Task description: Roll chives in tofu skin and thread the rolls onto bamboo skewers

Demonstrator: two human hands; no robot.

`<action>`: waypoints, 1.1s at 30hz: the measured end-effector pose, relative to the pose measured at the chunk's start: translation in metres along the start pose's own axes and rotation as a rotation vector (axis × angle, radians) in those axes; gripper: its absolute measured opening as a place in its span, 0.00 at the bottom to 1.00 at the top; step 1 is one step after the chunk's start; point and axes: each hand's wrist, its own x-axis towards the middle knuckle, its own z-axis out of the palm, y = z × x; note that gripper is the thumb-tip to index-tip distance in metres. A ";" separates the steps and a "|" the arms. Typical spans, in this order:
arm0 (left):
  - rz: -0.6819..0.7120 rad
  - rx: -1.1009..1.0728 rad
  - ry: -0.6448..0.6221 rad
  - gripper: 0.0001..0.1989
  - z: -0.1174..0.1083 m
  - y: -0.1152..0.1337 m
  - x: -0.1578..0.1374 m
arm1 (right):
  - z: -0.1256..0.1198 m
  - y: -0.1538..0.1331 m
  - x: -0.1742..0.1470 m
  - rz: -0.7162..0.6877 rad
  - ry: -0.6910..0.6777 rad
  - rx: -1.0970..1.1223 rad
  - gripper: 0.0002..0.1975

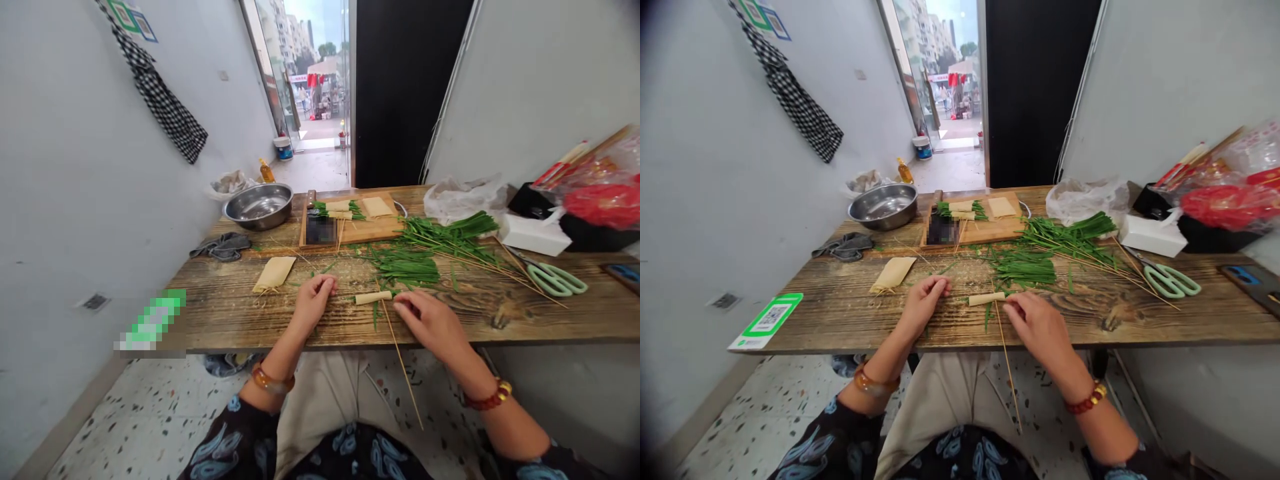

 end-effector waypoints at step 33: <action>0.173 1.014 0.038 0.14 -0.135 -0.010 0.026 | 0.004 0.017 -0.023 0.079 0.209 0.117 0.15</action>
